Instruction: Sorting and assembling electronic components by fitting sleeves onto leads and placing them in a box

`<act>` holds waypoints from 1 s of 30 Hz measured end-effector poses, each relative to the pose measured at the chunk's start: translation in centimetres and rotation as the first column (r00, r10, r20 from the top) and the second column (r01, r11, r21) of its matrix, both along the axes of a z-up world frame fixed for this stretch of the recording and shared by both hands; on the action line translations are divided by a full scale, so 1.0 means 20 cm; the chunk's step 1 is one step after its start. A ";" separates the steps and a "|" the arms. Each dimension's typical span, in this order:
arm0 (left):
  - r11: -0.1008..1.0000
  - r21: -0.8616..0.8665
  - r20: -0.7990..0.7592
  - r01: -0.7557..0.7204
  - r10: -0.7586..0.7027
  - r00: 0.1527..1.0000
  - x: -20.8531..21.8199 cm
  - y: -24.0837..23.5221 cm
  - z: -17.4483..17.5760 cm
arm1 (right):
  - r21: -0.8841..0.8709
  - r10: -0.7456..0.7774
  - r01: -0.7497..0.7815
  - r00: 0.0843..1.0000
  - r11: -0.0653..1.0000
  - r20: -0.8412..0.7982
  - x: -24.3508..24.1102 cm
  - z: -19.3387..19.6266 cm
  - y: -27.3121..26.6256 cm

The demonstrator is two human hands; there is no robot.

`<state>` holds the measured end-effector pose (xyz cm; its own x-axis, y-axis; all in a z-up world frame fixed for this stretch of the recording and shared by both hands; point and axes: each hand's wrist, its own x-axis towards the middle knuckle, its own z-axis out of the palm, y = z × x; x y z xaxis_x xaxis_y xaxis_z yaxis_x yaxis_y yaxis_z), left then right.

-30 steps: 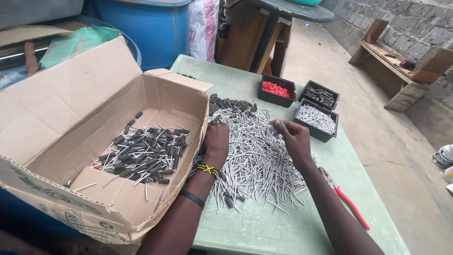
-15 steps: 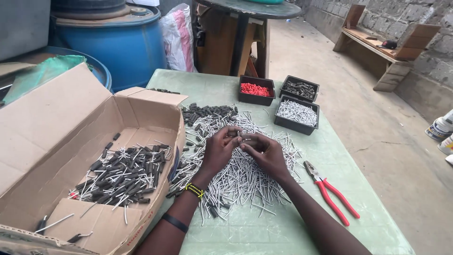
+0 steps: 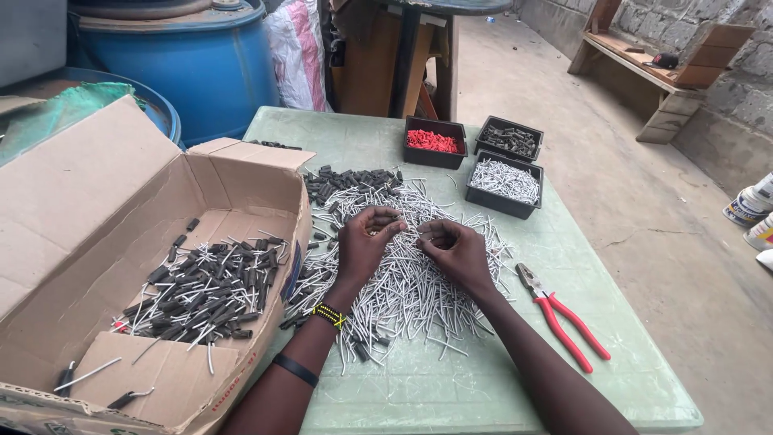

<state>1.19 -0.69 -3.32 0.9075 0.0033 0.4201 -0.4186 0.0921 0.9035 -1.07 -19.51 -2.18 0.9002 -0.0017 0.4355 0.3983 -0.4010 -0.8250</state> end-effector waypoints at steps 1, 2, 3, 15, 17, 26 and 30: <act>1.000 -0.002 0.003 -0.002 0.002 1.000 0.00 0.00 0.01 | -0.002 0.002 -0.002 1.000 1.000 0.003 -0.01 0.03 0.00; 0.999 0.001 -0.007 -0.043 0.043 0.999 0.00 0.01 0.02 | -0.038 -0.015 0.016 0.999 0.999 0.031 -0.03 0.04 0.00; 0.996 0.005 -0.016 -0.084 0.084 0.996 0.00 0.01 0.02 | -0.073 -0.030 0.035 0.998 0.997 0.060 -0.05 0.06 0.00; 0.963 -0.257 0.085 0.087 -0.067 0.994 0.06 -0.07 -0.04 | 0.127 0.063 -0.084 0.984 0.988 0.164 -0.07 0.06 0.04; 0.959 -0.265 0.081 0.099 -0.081 0.993 0.06 -0.06 -0.04 | 0.134 0.069 -0.090 0.985 0.987 0.157 -0.07 0.07 0.04; 0.968 -0.221 0.110 0.120 -0.098 0.989 0.08 -0.08 -0.07 | 0.202 0.077 -0.101 0.989 0.974 0.126 -0.06 0.05 0.04; 0.950 -0.261 0.071 0.173 -0.160 0.985 0.10 -0.12 -0.13 | 0.277 0.067 -0.093 0.992 0.956 0.104 -0.04 0.01 0.03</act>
